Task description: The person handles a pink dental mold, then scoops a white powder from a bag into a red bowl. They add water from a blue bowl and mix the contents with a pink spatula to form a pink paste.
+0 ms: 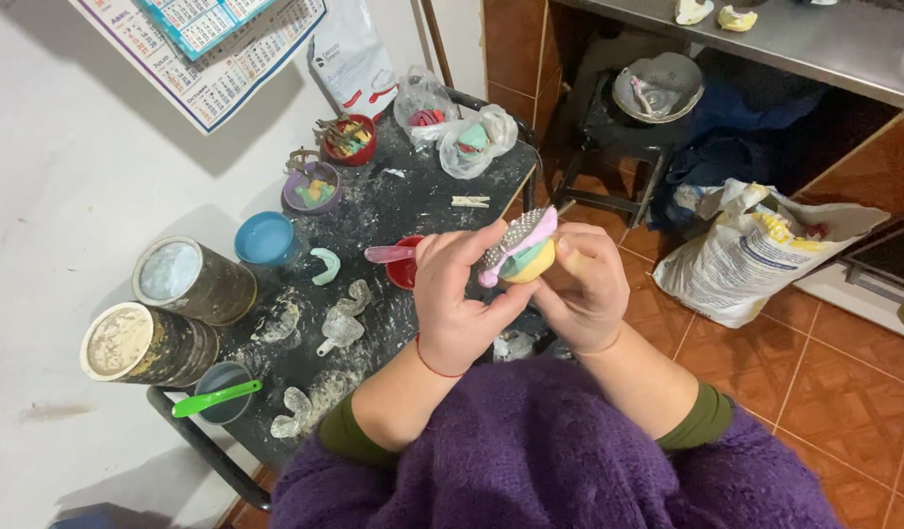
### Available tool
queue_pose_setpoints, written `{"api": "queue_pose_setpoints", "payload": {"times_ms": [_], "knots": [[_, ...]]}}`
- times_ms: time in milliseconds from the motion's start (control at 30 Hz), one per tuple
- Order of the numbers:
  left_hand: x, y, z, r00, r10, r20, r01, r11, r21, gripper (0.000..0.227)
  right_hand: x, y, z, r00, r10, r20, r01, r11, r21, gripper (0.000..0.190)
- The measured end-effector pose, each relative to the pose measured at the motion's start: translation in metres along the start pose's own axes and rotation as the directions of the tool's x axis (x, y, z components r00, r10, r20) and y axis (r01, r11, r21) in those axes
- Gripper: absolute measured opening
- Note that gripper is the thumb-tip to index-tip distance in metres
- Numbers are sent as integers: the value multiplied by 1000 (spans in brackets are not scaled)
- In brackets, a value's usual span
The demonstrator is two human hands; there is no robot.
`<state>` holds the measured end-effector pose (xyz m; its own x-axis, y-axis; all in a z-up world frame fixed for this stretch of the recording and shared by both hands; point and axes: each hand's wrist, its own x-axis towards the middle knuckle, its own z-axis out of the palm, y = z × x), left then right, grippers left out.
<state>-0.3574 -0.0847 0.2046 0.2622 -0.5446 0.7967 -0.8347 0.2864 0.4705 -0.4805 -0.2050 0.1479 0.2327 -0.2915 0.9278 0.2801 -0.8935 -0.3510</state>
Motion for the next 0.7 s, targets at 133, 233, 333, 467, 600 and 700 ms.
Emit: {"api": "queue_pose_setpoints", "payload": {"times_ms": [133,233,333,467,600,700], "knots": [[2,4,-1,1000,3,5,-3,1000,-7,60,0,-2,0,1000,1,-12,-1,1000,-8,74],[5,7,0,1000,18,0,-18,1000,-7,58,-2,0,1,999,-1,-35,0,1000,-13,72],[12,10,2,999,50,6,-50,998,39,58,-4,7,4,996,18,-87,-20,1000,-18,69],[25,21,3,989,148,16,-149,979,137,68,6,7,12,978,128,-167,-71,948,310,66],[34,29,1,964,264,41,-264,920,290,78,-1,22,6,848,499,-180,-313,745,590,54],[25,14,4,972,237,-1,-229,940,253,70,10,14,1,735,670,-104,-365,520,773,60]]}}
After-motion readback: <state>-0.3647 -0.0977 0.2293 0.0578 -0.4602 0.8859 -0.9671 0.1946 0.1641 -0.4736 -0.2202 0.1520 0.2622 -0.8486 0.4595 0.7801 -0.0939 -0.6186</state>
